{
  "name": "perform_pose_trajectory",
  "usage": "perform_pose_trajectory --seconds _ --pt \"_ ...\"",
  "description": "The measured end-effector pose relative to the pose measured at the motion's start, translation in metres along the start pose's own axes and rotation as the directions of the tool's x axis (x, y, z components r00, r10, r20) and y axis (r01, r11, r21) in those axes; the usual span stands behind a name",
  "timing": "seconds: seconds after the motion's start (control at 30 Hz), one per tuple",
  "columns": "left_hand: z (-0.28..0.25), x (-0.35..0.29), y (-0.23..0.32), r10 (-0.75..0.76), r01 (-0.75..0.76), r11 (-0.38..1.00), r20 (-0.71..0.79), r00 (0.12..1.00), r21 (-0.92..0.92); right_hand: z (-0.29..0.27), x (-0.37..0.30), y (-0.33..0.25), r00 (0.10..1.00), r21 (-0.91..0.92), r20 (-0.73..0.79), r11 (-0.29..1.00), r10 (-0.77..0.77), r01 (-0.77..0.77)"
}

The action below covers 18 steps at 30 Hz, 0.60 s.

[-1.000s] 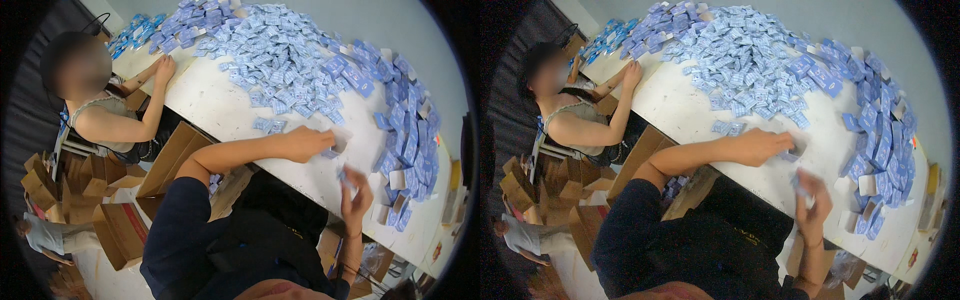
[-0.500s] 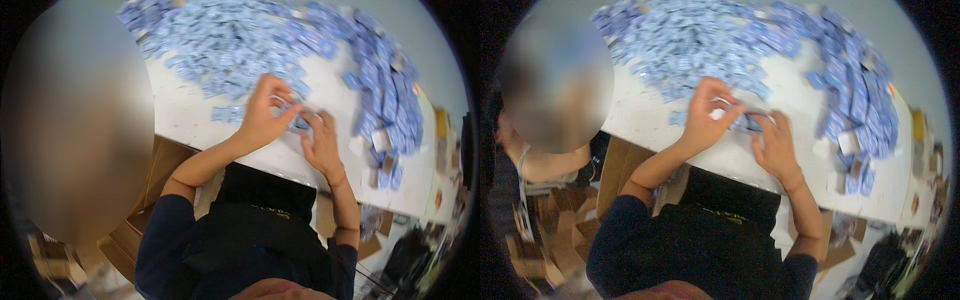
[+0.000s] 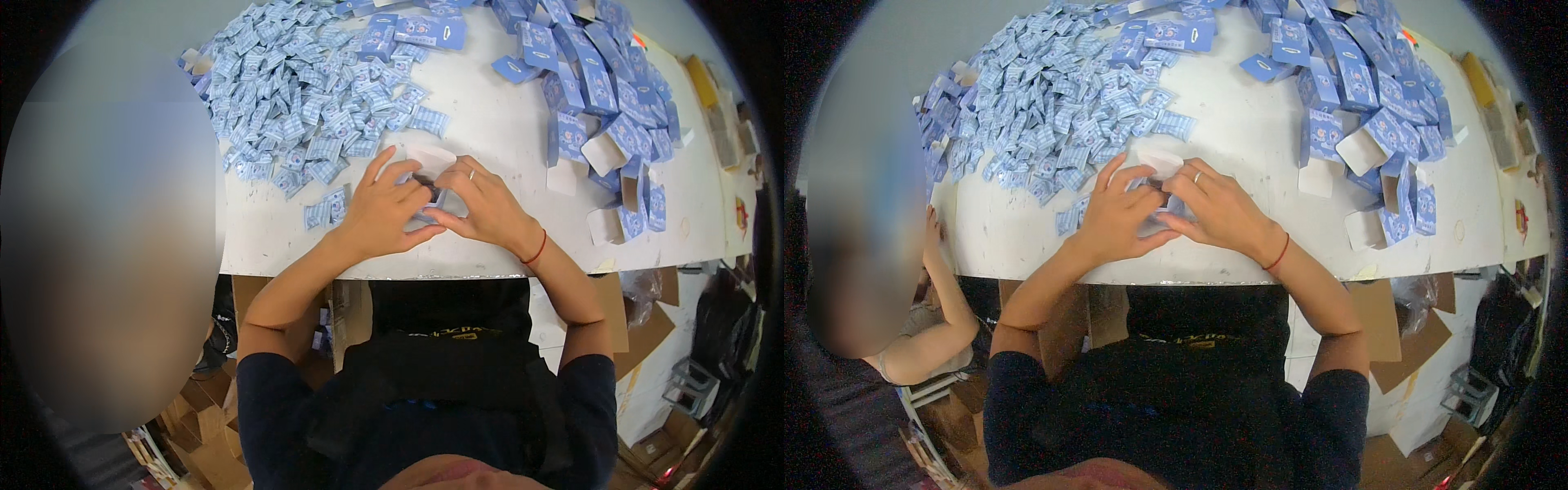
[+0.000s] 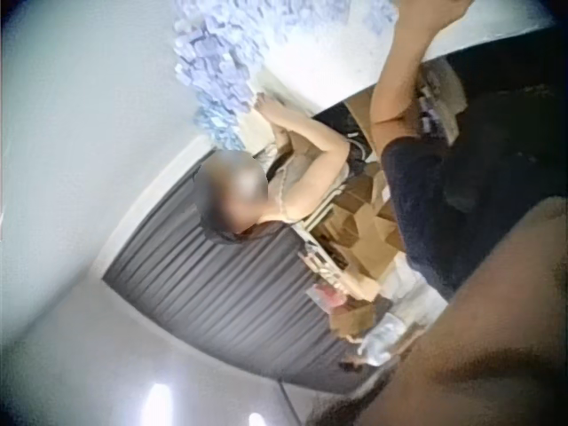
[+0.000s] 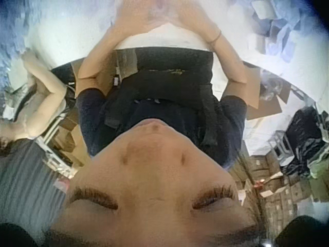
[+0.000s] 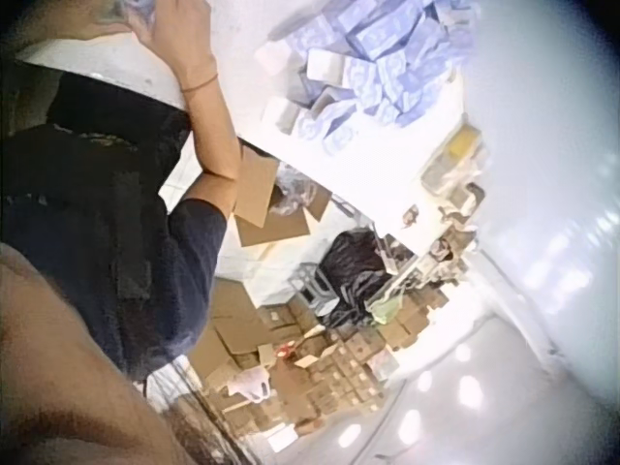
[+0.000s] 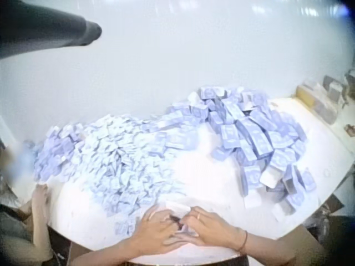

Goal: The person repeatedly picks small blue-wrapped items from a large pile on a white table, places them into small white boxes, and closes the boxes. A second person is visible on the left side of the table performing similar packing actions.

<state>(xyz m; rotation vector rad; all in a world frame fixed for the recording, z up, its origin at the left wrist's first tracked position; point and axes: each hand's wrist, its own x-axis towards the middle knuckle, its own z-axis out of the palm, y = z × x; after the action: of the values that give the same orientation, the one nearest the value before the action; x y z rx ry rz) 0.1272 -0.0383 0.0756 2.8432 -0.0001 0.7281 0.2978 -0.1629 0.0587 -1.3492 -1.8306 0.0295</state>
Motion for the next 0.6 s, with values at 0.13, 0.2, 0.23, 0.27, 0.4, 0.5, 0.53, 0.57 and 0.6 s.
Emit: perform_pose_trajectory --seconds 0.13,0.2,0.23,0.27,0.4,0.5,0.53,0.57,0.6 --pt "0.004 -0.004 0.006 0.001 -0.001 1.000 0.025 1.000 -0.003 0.012 -0.007 -0.005 0.994 0.058 -0.107 0.998 0.009 -0.002" --pt "0.016 -0.017 0.003 -0.051 0.016 0.990 -0.250 0.967 -0.138 0.018 -0.010 -0.003 0.987 0.089 -0.159 0.996 0.017 -0.003" --pt "0.024 -0.028 0.006 -0.128 0.000 0.963 -0.462 0.878 -0.268 0.020 -0.012 -0.002 0.986 0.087 -0.164 0.996 0.015 0.000" --pt "0.028 -0.035 0.007 -0.229 -0.046 0.921 -0.634 0.739 -0.386 0.022 -0.014 -0.001 0.986 0.085 -0.169 0.996 0.012 0.003" --pt "0.029 -0.042 0.002 -0.306 0.184 0.901 -0.275 0.911 -0.392 0.025 -0.015 0.000 0.971 0.202 -0.227 0.979 0.071 -0.024" --pt "0.039 -0.037 0.005 -0.395 0.231 0.827 -0.240 0.887 -0.512 0.031 -0.015 -0.001 0.939 0.279 -0.316 0.959 0.139 -0.048" --pt "0.041 -0.038 0.004 -0.358 0.214 0.862 -0.252 0.899 -0.459 0.030 -0.018 0.001 0.945 0.310 -0.281 0.947 0.169 -0.077" --pt "0.044 -0.040 0.002 -0.318 0.195 0.893 -0.262 0.911 -0.405 0.030 -0.021 0.003 0.949 0.340 -0.245 0.934 0.199 -0.108" --pt "0.045 -0.041 0.001 -0.280 0.178 0.921 -0.272 0.921 -0.345 0.029 -0.023 0.002 0.956 0.308 -0.232 0.946 0.182 -0.105"
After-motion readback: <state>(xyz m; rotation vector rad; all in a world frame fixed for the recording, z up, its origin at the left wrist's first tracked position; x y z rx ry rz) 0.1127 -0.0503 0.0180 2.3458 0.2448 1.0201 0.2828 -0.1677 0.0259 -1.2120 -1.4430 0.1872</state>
